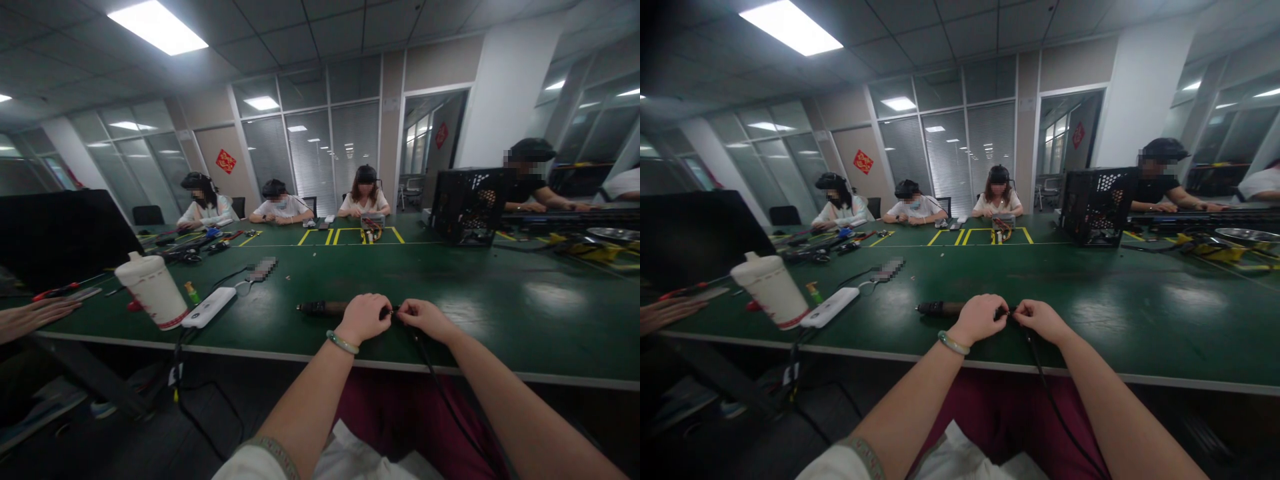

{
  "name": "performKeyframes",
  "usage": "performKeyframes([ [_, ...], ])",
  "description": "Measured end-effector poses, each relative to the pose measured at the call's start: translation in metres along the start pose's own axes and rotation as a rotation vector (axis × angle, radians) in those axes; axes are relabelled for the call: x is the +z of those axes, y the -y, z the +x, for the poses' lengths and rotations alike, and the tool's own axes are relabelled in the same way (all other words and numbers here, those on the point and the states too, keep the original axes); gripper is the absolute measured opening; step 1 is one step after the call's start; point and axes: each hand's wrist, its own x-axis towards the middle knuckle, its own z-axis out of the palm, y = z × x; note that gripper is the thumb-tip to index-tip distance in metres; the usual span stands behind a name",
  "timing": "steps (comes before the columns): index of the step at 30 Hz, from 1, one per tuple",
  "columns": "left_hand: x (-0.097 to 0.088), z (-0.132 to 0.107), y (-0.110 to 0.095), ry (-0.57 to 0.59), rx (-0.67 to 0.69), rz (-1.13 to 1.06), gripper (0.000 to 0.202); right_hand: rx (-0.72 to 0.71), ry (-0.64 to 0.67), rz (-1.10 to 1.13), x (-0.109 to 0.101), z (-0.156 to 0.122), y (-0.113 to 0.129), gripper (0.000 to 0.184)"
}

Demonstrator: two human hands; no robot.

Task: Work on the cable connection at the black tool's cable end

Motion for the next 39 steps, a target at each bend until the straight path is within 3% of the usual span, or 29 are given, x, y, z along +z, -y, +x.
performKeyframes([
  [18, 0.0010, 0.0003, 0.0010, 0.006, -0.001, 0.015, 0.012, 0.021, 0.037, 0.071, 0.0009, 0.0016, -0.0041, 0.022],
  [39, 0.0048, 0.0038, 0.0039, 0.045, 0.028, 0.047, 0.016, -0.030, 0.033, -0.050, 0.0004, 0.0016, -0.0011, 0.023],
])
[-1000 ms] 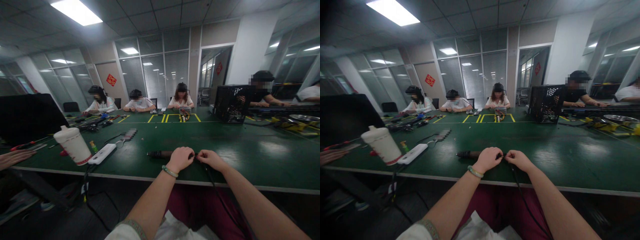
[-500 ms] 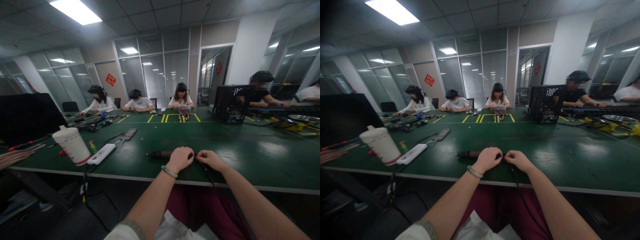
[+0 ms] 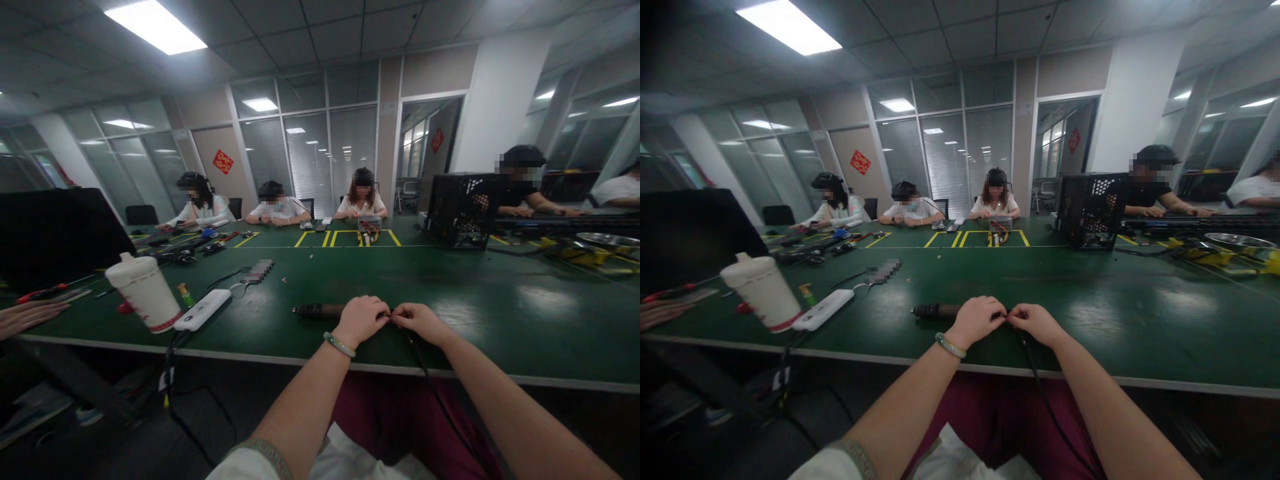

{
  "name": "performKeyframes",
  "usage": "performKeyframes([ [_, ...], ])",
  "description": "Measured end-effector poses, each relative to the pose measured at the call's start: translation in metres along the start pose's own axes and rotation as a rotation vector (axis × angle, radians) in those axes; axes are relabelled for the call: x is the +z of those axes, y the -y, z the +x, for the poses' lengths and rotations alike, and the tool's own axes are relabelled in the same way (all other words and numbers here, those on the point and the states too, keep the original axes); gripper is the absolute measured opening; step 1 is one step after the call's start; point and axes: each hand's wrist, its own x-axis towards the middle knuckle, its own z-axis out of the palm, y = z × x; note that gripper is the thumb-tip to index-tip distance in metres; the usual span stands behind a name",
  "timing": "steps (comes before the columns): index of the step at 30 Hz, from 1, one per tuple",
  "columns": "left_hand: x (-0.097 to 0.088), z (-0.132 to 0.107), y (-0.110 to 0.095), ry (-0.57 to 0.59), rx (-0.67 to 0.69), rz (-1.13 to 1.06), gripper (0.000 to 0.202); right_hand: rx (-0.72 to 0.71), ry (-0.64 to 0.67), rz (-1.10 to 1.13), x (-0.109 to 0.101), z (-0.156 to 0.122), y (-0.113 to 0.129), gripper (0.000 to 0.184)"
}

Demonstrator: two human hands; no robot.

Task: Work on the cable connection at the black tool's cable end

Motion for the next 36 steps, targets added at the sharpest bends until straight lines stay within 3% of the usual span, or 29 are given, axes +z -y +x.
performKeyframes([
  [9, -0.0013, 0.0000, -0.0027, 0.001, -0.040, 0.009, 0.018, -0.045, -0.057, -0.122, 0.0026, -0.0028, -0.0016, 0.020],
  [36, -0.0075, -0.0035, -0.0057, -0.013, -0.038, -0.012, 0.013, 0.039, -0.002, 0.136, 0.0020, 0.0001, -0.0014, 0.024],
])
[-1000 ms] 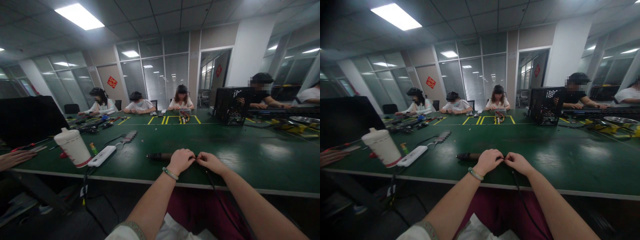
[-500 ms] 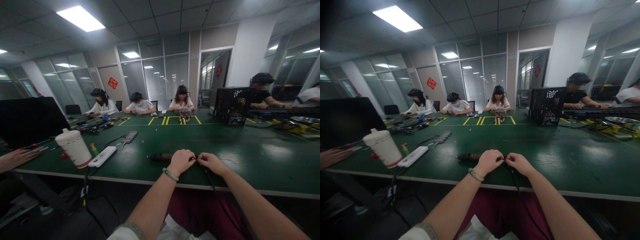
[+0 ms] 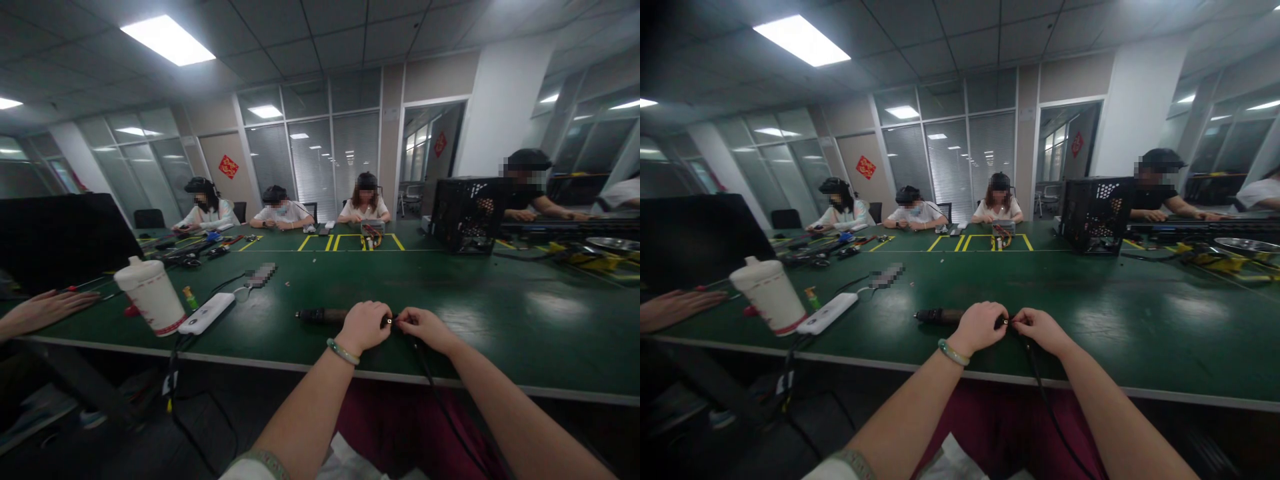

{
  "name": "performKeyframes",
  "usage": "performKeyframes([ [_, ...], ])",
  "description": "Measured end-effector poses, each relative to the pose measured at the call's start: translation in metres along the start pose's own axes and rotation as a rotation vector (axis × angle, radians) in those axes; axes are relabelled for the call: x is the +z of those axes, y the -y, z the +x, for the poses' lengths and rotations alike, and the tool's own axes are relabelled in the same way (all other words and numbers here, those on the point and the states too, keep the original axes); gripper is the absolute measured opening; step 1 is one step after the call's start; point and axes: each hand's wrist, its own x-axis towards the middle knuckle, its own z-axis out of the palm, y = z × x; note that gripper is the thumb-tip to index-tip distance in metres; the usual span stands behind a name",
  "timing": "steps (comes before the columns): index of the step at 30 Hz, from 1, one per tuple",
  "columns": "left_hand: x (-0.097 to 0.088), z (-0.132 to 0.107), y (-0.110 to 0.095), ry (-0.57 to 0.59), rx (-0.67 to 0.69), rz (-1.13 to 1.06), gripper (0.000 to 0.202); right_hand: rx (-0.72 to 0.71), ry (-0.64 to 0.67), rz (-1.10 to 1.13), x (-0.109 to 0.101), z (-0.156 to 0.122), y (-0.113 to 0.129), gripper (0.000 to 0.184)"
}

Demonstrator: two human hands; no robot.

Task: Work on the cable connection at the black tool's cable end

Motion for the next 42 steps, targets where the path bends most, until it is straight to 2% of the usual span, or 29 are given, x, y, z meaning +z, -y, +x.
performKeyframes([
  [14, -0.0029, -0.0005, -0.0024, 0.048, -0.010, 0.038, 0.015, -0.011, 0.011, 0.014, 0.0006, -0.0007, 0.0026, 0.022],
  [20, -0.0005, -0.0001, -0.0014, 0.007, -0.010, 0.027, 0.017, -0.024, 0.006, 0.009, 0.0002, -0.0013, 0.0028, 0.020],
  [26, 0.0005, 0.0003, 0.0002, 0.024, -0.012, 0.026, 0.012, -0.018, -0.016, -0.013, 0.0000, -0.0007, 0.0019, 0.022],
  [33, 0.0024, -0.0006, 0.0027, -0.029, 0.017, -0.020, 0.010, -0.013, -0.020, -0.015, -0.0008, 0.0008, -0.0026, 0.020],
  [42, 0.0019, 0.0010, 0.0027, -0.006, 0.010, -0.020, 0.010, -0.009, -0.007, 0.008, -0.0016, 0.0002, -0.0017, 0.020],
])
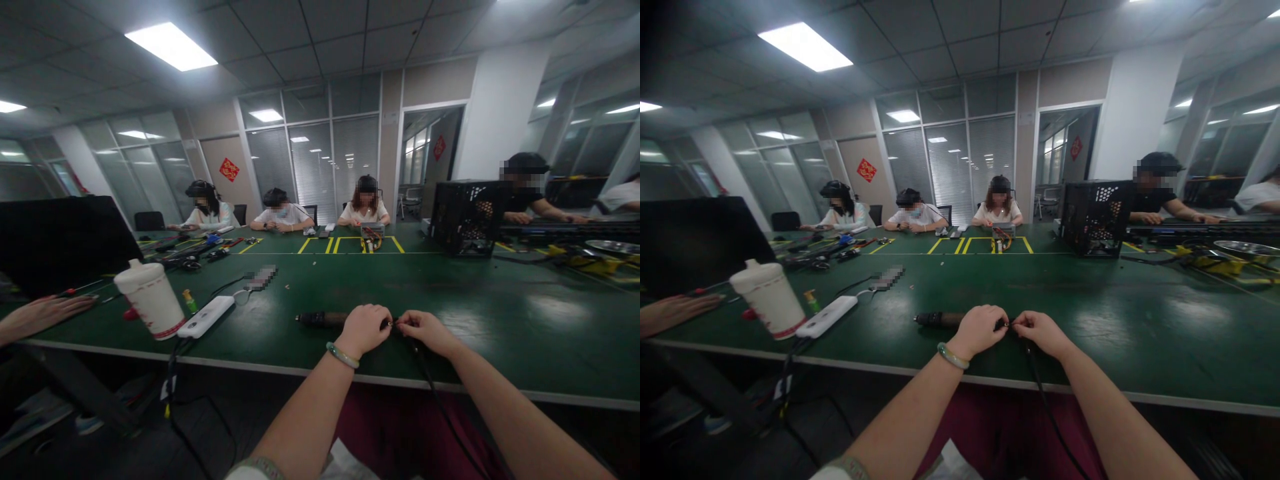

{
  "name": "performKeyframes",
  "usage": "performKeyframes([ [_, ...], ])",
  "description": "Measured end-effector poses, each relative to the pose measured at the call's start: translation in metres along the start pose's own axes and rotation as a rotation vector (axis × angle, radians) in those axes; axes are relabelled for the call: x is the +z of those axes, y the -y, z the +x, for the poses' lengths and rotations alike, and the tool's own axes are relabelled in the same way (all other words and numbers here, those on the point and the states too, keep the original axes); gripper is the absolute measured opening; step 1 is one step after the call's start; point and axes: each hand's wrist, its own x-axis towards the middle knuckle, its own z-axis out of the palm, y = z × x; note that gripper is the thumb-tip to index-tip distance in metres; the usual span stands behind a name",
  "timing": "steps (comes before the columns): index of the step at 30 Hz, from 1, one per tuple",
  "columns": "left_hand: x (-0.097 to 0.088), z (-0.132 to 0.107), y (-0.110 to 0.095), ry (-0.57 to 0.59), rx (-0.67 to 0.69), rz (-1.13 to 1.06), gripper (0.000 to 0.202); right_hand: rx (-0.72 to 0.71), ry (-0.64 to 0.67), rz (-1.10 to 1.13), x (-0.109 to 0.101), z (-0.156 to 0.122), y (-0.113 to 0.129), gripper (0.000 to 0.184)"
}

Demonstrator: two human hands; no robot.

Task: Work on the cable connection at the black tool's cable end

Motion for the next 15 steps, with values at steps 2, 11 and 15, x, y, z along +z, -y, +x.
performKeyframes([
  [2, 0.0001, 0.0003, 0.0003, -0.001, 0.000, -0.001, 0.010, 0.000, 0.011, 0.003, -0.0004, -0.0002, 0.0021, 0.021],
  [11, 0.0022, -0.0004, 0.0007, -0.008, 0.009, 0.012, 0.010, -0.009, -0.017, -0.001, 0.0005, 0.0010, -0.0025, 0.016],
  [15, 0.0036, -0.0002, 0.0014, -0.023, 0.013, 0.005, 0.009, -0.021, -0.008, 0.023, 0.0007, 0.0025, -0.0062, 0.017],
])
